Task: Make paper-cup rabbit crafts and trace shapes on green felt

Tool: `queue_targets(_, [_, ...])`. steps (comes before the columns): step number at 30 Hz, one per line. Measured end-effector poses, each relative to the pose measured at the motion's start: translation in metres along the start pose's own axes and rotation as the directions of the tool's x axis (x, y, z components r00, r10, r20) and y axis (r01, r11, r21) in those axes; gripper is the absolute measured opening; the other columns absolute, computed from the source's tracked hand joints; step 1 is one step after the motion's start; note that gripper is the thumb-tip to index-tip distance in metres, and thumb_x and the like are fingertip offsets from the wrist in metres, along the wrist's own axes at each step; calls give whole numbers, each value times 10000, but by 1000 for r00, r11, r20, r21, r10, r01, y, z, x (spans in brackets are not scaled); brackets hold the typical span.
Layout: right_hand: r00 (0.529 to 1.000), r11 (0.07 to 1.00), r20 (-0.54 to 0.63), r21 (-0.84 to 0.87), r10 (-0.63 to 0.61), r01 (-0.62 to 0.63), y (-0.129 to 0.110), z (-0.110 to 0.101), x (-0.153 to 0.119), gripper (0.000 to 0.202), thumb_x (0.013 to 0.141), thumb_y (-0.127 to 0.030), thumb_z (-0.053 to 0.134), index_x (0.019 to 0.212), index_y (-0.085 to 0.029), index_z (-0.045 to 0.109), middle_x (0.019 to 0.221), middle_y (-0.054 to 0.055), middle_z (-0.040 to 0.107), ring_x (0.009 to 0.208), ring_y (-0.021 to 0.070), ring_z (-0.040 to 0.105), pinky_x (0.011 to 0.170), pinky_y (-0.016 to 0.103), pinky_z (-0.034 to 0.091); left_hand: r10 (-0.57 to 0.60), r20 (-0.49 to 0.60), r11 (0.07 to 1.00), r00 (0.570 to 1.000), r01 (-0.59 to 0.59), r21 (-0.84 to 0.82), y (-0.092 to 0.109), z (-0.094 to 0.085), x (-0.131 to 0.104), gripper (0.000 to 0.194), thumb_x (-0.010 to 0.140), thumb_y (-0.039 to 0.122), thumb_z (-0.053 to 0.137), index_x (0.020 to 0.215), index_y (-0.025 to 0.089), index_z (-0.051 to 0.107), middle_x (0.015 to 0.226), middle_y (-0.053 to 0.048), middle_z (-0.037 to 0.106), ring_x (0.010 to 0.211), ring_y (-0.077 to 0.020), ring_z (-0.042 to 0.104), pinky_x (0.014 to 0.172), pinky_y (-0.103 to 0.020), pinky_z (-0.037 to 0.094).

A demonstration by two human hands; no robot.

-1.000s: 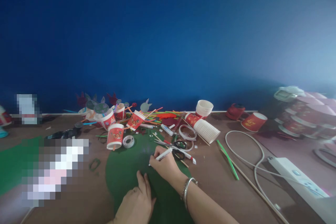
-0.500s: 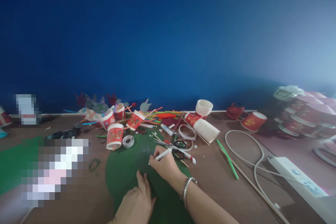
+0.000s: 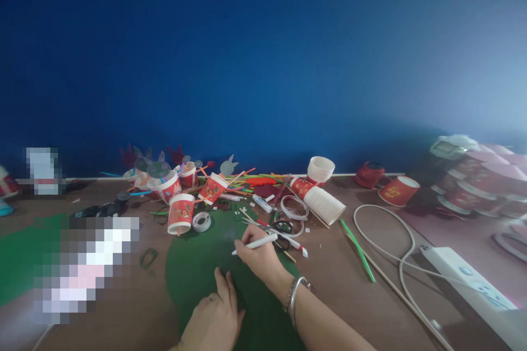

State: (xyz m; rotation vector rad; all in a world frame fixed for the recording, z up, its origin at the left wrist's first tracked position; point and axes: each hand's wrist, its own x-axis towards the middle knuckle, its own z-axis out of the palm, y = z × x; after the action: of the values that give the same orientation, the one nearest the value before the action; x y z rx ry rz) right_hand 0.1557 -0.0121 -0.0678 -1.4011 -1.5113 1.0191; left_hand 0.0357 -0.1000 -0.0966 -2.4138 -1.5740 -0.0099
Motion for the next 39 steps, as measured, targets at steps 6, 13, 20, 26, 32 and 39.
queue_targets(6, [997, 994, 60, -98, -50, 56, -1, 4, -3, 191, 684, -185, 558, 564, -201, 411, 503, -64, 428, 489, 90, 406, 451, 192, 297, 5, -21, 1000, 1000, -4, 16, -1, -2, 0, 475, 797, 307, 587, 1160, 2, 594, 1094, -333, 603, 541, -164, 607, 469, -253, 484])
queue_targets(13, [995, 992, 95, -118, -31, 43, -1, 5, -4, 200, 699, -185, 559, 568, -198, 407, 510, -63, 442, 500, 90, 400, 468, 195, 301, 5, -5, 1000, 1000, -5, 5, -1, -2, 0, 497, 790, 307, 590, 1175, -7, 579, 1094, -328, 605, 553, -174, 614, 475, -263, 492])
queue_targets(20, [994, 986, 90, -149, -57, 70, -4, 5, -4, 210, 691, -181, 559, 551, -199, 405, 504, -66, 429, 498, 92, 392, 465, 198, 297, 4, -28, 1000, 1000, -3, 0, 0, 0, -1, 520, 807, 313, 565, 1227, 7, 539, 1098, -327, 602, 539, -165, 607, 465, -254, 484])
queue_targets(26, [996, 990, 82, -132, -30, 41, -3, 5, -4, 196, 688, -195, 559, 560, -201, 411, 500, -64, 438, 491, 93, 403, 466, 200, 300, -6, -5, 1000, 1000, 6, 5, 0, -5, 1, 491, 782, 299, 607, 1167, -5, 586, 1092, -335, 605, 551, -176, 622, 476, -263, 503])
queue_targets(32, [1000, 1000, 14, 3, 14, -14, 1, 3, -2, 195, 711, -196, 498, 548, -217, 392, 424, -64, 471, 439, 102, 455, 456, 201, 344, -28, 9, 999, 1000, 28, 30, 1, -12, 3, 440, 767, 281, 627, 1115, 11, 629, 1086, -340, 605, 547, -171, 635, 480, -234, 505])
queue_targets(39, [998, 998, 64, -63, 4, 0, 3, 5, -4, 182, 689, -187, 525, 564, -213, 395, 441, -73, 443, 429, 90, 408, 435, 197, 307, -5, 14, 999, 1000, 5, 45, 0, -21, 5, 375, 770, 282, 626, 1061, 47, 664, 1063, -331, 619, 505, -169, 636, 457, -234, 503])
